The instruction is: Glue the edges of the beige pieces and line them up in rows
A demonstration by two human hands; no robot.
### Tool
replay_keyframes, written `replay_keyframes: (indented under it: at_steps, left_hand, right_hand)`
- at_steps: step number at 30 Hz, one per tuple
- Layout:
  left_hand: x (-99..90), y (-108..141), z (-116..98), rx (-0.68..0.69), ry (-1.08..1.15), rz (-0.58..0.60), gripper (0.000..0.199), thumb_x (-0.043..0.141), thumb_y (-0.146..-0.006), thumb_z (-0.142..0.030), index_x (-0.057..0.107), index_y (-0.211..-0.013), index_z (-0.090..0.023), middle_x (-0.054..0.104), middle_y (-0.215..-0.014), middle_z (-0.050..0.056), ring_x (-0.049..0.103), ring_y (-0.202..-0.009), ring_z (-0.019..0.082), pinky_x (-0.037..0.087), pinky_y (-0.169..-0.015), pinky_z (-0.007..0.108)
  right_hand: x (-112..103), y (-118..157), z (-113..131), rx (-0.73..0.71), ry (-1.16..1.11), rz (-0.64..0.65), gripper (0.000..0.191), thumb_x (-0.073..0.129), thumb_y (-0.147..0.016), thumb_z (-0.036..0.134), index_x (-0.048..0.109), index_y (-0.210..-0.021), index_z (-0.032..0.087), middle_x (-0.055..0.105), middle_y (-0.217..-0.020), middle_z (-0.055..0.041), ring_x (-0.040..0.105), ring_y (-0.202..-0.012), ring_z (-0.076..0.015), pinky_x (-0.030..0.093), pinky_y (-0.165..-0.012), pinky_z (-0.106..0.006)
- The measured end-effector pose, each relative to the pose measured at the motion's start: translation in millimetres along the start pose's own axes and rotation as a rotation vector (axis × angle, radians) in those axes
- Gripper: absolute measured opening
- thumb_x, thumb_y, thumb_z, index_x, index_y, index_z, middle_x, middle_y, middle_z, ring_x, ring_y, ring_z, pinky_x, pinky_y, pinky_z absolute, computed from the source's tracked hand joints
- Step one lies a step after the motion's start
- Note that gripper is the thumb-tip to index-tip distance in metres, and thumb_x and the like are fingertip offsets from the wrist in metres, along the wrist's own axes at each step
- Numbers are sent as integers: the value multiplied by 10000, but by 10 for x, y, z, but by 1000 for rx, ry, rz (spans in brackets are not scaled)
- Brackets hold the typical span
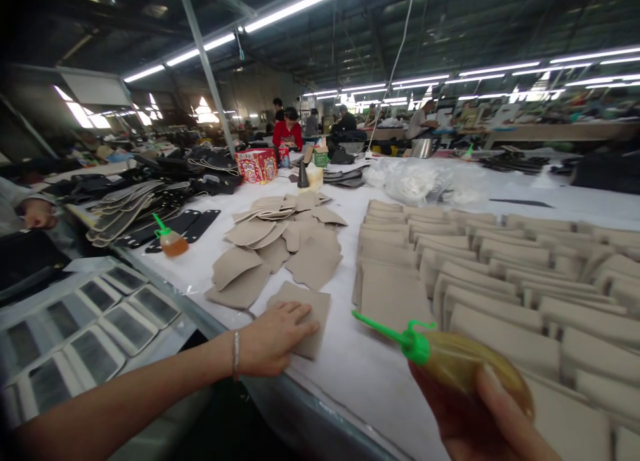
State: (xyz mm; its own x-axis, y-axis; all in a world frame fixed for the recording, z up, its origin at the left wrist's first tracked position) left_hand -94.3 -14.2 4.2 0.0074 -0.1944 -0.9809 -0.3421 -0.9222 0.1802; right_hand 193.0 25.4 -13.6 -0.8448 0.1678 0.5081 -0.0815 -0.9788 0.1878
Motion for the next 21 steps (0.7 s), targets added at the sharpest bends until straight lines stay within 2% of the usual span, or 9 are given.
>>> replay_keyframes:
  at_steps: [3,6,9,13,18,21]
  left_hand:
    - [-2,-68,79,-18,99,-32,394,522,-795,-89,643,-1150,-210,600,-1246,91,541,-1148,256,437,-1025,377]
    - [15,-151,107,-151,187,-122,274,525,-866,-204,650,-1108,-177,612,-1189,106,538,-1135,264,449,-1019,383]
    - [45,-232,40,-274,190,-141,317,582,-846,-319,631,-1103,-139,582,-1177,149,537,-1126,299,476,-986,413]
    - [29,-325,-50,-373,170,-108,385,621,-783,-306,606,-1123,-128,560,-1169,174,556,-1091,308,509,-939,416]
    - [-35,-413,-107,-399,111,-48,391,633,-746,-228,609,-1114,-97,589,-1148,199,585,-1075,311,530,-910,398]
    - [-55,-452,-104,-340,61,-40,306,580,-777,-183,641,-1066,-102,638,-1089,193,634,-1007,305,549,-850,392]
  right_hand:
    - [41,44,-1,29,4,-47,310,776,-743,413,733,-1015,272,657,-1241,-86,618,-1121,-370,622,-789,-382]
    - [90,49,-36,63,32,-34,443,825,-647,454,723,-1026,248,676,-1181,-126,629,-1088,-399,595,-820,-425]
    - [131,36,-64,23,86,-45,606,916,-485,427,707,-1019,231,705,-1069,-129,679,-970,-372,581,-822,-394]
    - [182,45,-65,-65,129,-12,675,936,-500,383,677,-1105,230,713,-1041,-115,701,-908,-330,579,-819,-365]
    - [198,80,-52,-123,180,5,773,946,-500,366,634,-1191,218,714,-1037,-127,707,-882,-322,574,-811,-329]
    - [196,74,-64,-149,239,31,814,938,-514,397,602,-1237,233,709,-1070,-121,699,-928,-319,558,-827,-294]
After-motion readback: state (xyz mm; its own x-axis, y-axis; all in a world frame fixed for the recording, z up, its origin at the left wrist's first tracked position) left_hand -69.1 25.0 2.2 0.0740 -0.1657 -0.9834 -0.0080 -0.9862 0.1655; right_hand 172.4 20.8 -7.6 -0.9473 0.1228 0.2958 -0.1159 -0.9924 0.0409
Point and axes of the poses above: each hand's wrist, its own y-axis away from the middle knuckle, its own x-axis out of the palm, z = x × y, the point moved 3 cm from there along -y, towards the middle knuckle
